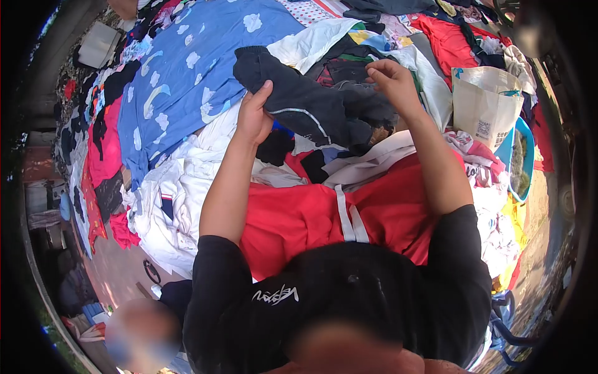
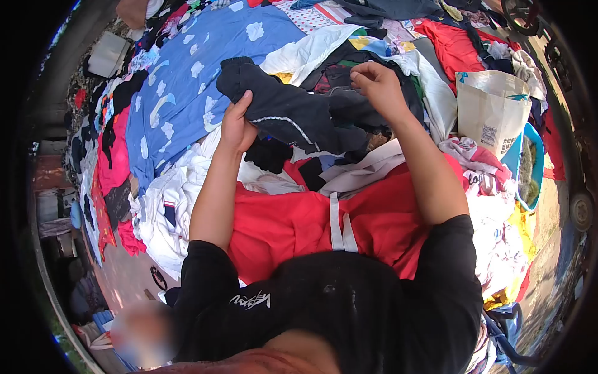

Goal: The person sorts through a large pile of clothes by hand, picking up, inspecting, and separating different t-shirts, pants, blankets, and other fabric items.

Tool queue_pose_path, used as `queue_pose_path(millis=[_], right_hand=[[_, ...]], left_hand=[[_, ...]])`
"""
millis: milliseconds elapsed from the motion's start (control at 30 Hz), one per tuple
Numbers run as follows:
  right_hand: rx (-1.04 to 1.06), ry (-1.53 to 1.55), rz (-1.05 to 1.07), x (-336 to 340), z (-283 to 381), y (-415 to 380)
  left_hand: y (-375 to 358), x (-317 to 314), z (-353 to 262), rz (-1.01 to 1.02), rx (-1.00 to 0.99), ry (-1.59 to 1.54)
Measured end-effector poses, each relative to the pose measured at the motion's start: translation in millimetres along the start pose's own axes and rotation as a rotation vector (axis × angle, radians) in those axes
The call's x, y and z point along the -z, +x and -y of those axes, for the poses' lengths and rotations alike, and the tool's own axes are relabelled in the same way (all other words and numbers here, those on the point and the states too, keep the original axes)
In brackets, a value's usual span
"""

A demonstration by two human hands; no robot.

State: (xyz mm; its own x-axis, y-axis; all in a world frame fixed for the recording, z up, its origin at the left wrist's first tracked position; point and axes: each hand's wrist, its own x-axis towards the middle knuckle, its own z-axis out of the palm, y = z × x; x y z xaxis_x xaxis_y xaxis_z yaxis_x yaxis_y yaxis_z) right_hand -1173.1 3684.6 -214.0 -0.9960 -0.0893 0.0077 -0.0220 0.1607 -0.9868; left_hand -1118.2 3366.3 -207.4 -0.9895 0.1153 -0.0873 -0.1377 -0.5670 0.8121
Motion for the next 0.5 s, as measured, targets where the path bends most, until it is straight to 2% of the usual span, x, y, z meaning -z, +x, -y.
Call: queue_pose_path(millis=[267, 433, 500], right_hand=[[-0.051, 0.007, 0.073, 3.4, -7.2, 10.3], [-0.098, 0.058, 0.254, -6.7, -0.8, 2.0], [-0.11, 0.094, 0.436, -8.8, 5.8, -1.6]], left_hand=[[-25.9, -38.7, -29.7, 0.101, 0.006, 0.013], [-52.3, -61.5, -55.3, 0.278, 0.086, 0.028], [-71.1, -69.3, -76.4, 0.344, 0.045, 0.056]])
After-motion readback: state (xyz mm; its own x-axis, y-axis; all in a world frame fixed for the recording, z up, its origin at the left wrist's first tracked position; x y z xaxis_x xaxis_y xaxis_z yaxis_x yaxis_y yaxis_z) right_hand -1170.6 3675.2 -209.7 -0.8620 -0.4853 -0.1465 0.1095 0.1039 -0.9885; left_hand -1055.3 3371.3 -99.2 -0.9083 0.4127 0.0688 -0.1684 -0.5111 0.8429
